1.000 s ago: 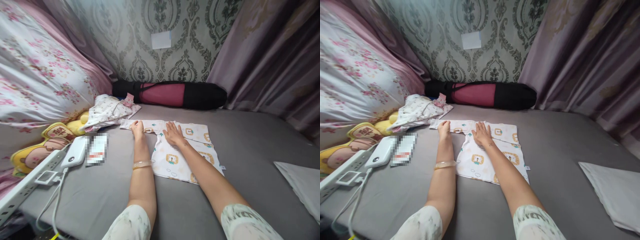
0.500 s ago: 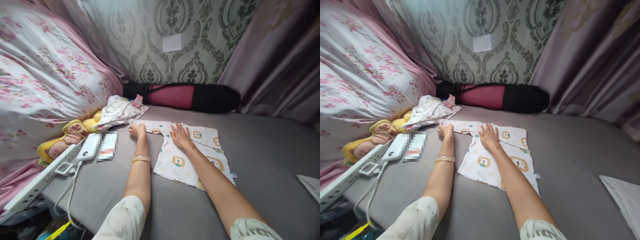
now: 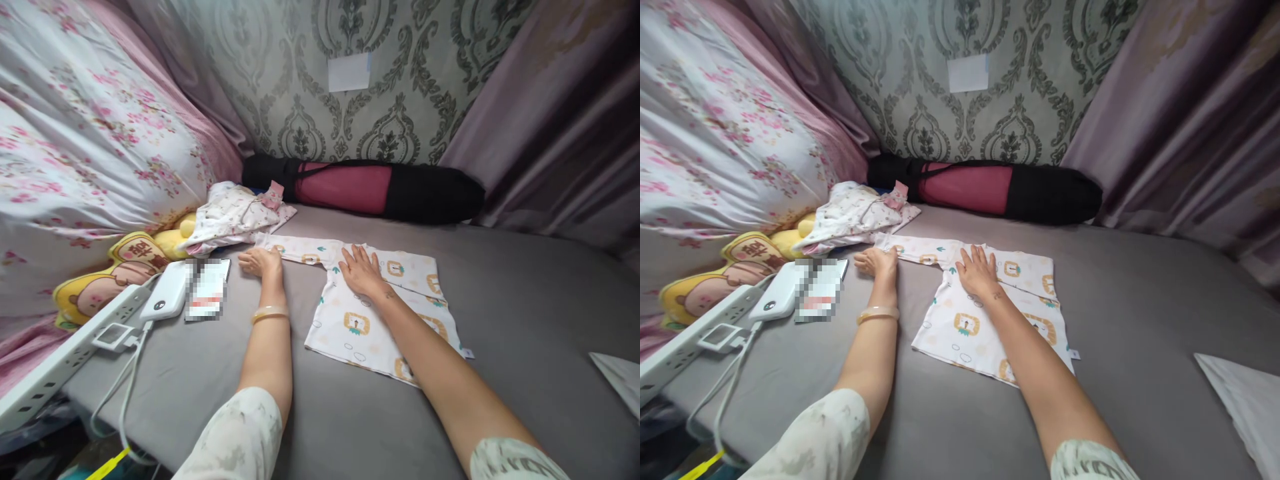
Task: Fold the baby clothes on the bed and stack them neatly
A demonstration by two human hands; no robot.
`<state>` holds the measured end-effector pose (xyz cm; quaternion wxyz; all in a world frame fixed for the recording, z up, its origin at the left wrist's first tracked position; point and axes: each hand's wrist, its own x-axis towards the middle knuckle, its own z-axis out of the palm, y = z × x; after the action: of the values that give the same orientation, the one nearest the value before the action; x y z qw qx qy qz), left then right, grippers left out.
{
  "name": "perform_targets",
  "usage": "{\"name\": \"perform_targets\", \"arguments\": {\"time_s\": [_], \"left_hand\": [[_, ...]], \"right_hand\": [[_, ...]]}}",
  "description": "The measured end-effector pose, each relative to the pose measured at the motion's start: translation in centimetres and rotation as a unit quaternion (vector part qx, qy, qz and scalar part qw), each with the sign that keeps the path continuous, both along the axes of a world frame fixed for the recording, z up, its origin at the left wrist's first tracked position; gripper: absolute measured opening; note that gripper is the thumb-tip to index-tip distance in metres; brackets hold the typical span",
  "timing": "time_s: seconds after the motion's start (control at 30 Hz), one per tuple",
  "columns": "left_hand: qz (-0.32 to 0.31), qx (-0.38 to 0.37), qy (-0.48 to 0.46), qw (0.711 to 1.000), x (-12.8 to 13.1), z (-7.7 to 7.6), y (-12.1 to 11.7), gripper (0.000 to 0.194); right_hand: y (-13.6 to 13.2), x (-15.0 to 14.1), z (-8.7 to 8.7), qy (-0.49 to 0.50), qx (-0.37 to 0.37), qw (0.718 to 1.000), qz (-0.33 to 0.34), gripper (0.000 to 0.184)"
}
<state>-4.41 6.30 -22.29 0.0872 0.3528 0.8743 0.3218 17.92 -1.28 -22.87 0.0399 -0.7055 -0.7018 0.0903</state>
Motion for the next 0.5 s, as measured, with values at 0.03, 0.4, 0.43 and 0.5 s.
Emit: {"name": "perform_targets", "arguments": {"time_s": [0.03,0.4,0.43,0.5], "left_hand": [[-0.004,-0.007,-0.002,1.000,-0.1,0.1,0.0,0.050],[-0.056,0.044,-0.036,0.997,-0.4,0.0,1.1,0.012],[-0.068,0.065,-0.061,0.994,-0.5,0.1,1.4,0.011],[-0.115,0.123,-0.143,0.975,-0.6,0.2,2.2,0.008]], "right_hand": [[0.0,0.0,0.1,0.004,0.000,1.000,0.002,0.058],[1.0,-0.5,1.3,0.032,0.115,0.992,0.044,0.040],[1.3,-0.7,1.3,0.036,0.109,0.992,0.042,0.040],[1.8,-1.1,1.3,0.040,0.088,0.995,0.037,0.039]]}}
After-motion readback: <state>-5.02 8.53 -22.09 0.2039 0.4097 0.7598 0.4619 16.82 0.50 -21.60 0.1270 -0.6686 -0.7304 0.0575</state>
